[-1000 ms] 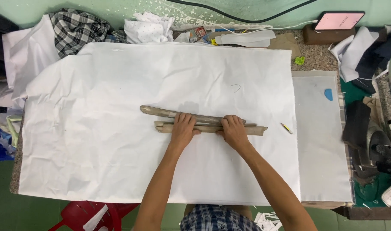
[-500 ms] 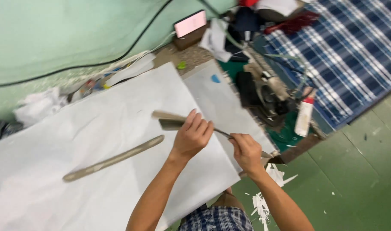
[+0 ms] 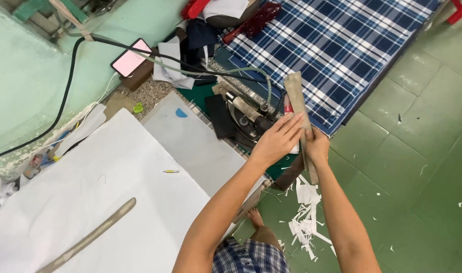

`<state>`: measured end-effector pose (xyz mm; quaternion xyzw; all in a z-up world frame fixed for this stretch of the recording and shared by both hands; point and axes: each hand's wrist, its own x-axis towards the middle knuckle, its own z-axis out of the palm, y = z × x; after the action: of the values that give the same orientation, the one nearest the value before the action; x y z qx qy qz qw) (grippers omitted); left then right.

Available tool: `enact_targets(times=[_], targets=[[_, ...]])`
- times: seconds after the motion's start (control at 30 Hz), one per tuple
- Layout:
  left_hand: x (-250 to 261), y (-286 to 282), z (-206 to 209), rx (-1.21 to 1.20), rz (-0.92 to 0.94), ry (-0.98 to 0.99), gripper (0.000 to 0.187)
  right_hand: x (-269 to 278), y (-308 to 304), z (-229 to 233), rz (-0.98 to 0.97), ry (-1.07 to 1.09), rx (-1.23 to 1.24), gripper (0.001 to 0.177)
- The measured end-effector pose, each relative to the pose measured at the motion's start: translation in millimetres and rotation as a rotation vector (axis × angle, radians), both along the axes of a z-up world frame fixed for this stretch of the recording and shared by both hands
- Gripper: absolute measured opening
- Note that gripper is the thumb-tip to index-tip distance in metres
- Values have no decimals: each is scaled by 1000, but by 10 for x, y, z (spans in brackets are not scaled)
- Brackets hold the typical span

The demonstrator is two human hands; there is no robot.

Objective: The person irons a large piece of white fabric on a work table using a steam iron. After smoothing the fabric, they place two wooden templates on it and trace their outlines with a pencil.

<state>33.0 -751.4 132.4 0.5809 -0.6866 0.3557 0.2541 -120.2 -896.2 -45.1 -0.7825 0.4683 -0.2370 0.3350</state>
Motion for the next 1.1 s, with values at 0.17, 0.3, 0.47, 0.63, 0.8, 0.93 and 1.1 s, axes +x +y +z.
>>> enact_targets(times=[0.17, 0.3, 0.47, 0.63, 0.8, 0.93, 1.1], targets=[[105, 994, -258, 92, -12, 85, 8, 166, 20, -256, -159, 297, -468, 72], [46, 2177, -618, 159, 147, 179, 8, 753, 959, 429, 61, -162, -649, 44], [102, 3657, -1124, 142, 537, 333, 9, 1796, 2873, 516, 886, -318, -487, 15], [561, 5363, -1403, 123, 907, 452, 13, 2548, 3784, 235, 992, 20, -611, 36], [1134, 6653, -1305, 326, 1275, 616, 26, 2734, 4010, -15, 911, 233, -632, 20], [1640, 7130, -1458, 517, 1330, 835, 47, 2508, 4203, 3, 777, 180, -616, 13], [1913, 7056, -1424, 748, 1277, 884, 37, 1942, 4357, 190, 676, 190, -155, 23]])
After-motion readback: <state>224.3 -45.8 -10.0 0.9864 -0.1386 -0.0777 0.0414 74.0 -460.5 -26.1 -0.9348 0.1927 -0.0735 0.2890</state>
